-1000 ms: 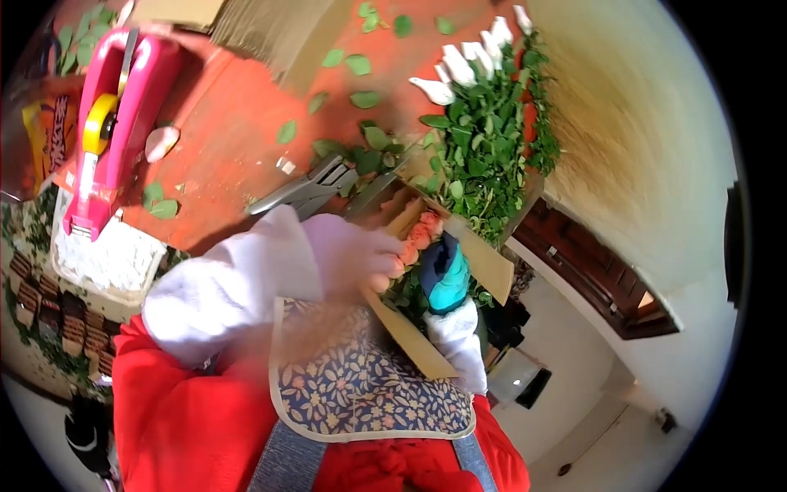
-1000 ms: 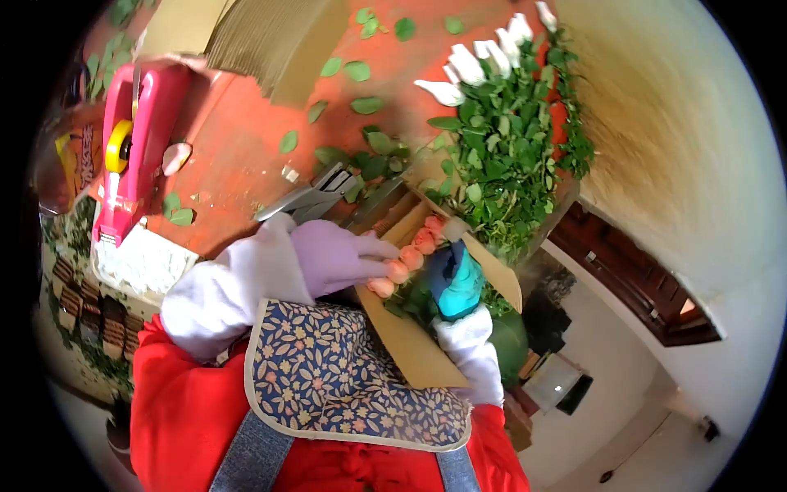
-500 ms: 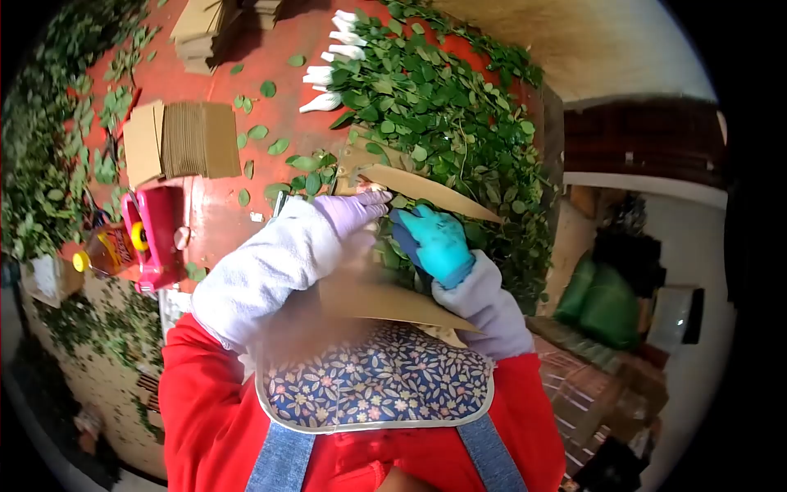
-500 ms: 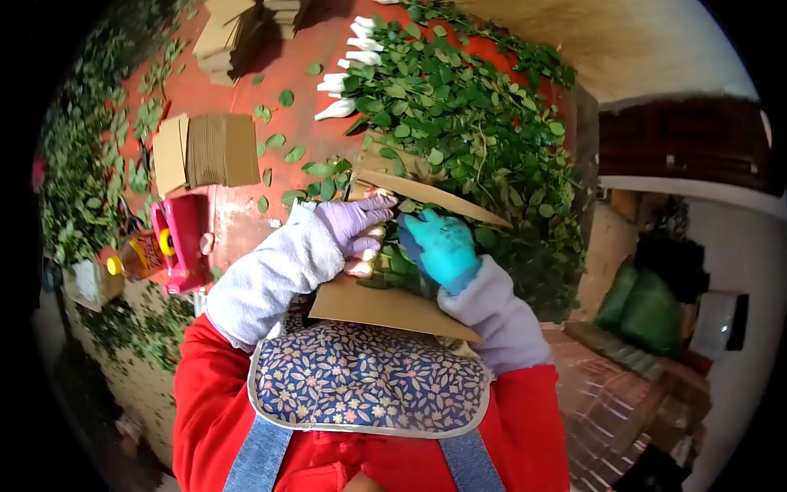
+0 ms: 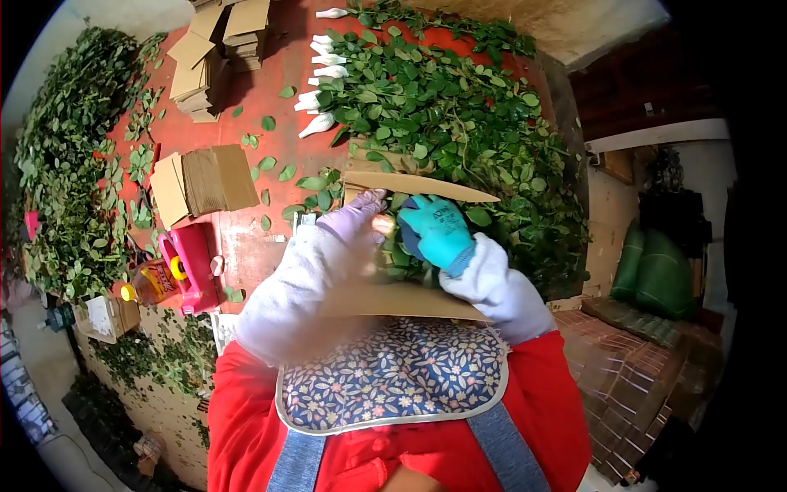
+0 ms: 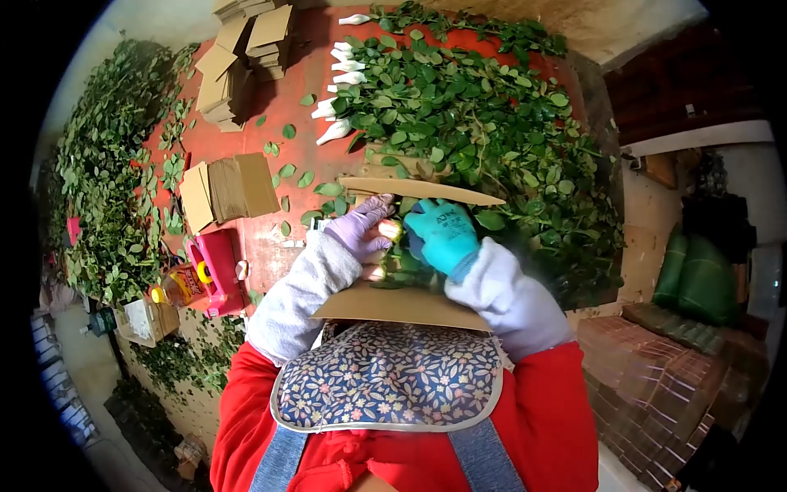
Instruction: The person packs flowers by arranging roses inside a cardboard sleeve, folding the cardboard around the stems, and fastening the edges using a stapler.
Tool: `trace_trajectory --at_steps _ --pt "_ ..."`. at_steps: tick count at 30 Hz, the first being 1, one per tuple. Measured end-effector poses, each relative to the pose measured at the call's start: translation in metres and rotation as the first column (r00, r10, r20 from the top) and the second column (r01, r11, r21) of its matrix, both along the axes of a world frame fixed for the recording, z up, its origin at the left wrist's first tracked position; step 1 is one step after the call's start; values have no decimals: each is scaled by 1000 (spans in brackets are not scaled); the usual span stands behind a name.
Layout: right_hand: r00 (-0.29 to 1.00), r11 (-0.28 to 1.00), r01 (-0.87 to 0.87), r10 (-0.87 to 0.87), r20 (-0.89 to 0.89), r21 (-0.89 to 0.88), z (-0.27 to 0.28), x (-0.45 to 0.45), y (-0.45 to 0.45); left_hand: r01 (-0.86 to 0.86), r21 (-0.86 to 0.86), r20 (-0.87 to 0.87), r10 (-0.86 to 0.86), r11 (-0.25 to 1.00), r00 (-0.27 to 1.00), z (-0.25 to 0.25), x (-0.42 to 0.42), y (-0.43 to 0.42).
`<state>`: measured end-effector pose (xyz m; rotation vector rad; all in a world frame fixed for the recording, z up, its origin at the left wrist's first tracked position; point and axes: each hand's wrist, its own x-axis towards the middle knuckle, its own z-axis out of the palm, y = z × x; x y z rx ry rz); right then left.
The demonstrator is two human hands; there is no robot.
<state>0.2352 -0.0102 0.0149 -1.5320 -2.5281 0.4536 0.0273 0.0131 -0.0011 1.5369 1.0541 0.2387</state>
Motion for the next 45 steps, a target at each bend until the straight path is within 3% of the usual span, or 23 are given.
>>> trace_trajectory --at_steps 1,5,8,11,12,15,17,20,22,24,25,26,28,32,33,34,36,38,39,40,41,44,45 --pt "993 999 -35 35 -114 4 3 6 -1 6 63 4 -6 998 1000 4 0 0" --pt "919 994 -6 -37 -392 -108 31 41 -21 -200 -521 8 239 830 971 33 6 11" --pt "879 996 44 -73 -471 -73 78 84 -31 13 99 159 -28 995 987 -34 -9 0" --pt "113 837 445 -405 -907 -318 112 155 -87 20 205 143 -51 978 988 -42 -8 1" --pt "168 814 562 -283 -944 -145 139 197 -99 150 389 -76 -130 909 989 -45 -9 5" --pt "603 583 715 -237 -761 385 214 324 -166 151 425 -84 -127 892 988 -48 -8 6" --pt "517 172 856 -222 -827 488 246 363 -225 157 461 -100 -125 874 987 -52 -9 5" --pt "270 -137 958 117 -956 254 283 341 -276 117 523 -45 -110 844 993 -51 -13 3" --pt "207 -250 948 9 -978 198 277 359 -331 -116 120 236 85 986 968 -53 -15 -3" --pt "505 -199 804 -270 -820 560 241 360 -359 -198 -271 245 266 942 932 -27 -10 -7" --pt "242 -163 947 -211 -947 278 213 386 -399 -222 -391 205 319 893 925 -18 -7 -8" --pt "-50 -108 994 -172 -984 -32 181 414 -428 -108 -84 205 123 991 971 -24 -11 -8" --pt "-168 -62 986 -289 -943 -156 124 428 -417 58 294 5 -62 954 998 -22 -14 -4" --pt "-450 -66 809 -709 -543 -584 61 457 -365 78 374 -74 -55 924 996 -27 -13 -6" --pt "-287 125 835 -731 -619 -535 86 409 -288 -57 207 86 39 977 995 -41 -14 -12" --pt "116 282 912 -873 -473 -298 109 363 -213 -130 89 197 111 987 974 -43 -15 -13" --pt "191 565 750 -683 -705 -344 135 276 -79 -178 -157 372 226 971 900 -26 -14 -11" --pt "80 592 566 -732 -677 -574 139 216 27 -155 -313 395 277 937 876 2 -9 -7" --pt "721 864 498 -461 -517 -76 125 191 75 -121 -342 314 235 932 920 34 -5 1" --pt "891 925 363 -310 -332 111 115 168 121 -93 -346 227 179 934 957 63 0 8" --pt "963 922 170 -82 -256 347 89 156 166 -62 -348 157 124 935 980 87 4 11" --pt "979 962 150 -177 99 230 10 119 278 50 103 -130 -37 993 991 10 -11 -4" --pt "944 969 185 -222 243 165 -16 110 307 -63 -202 -97 44 977 994 26 -6 3"
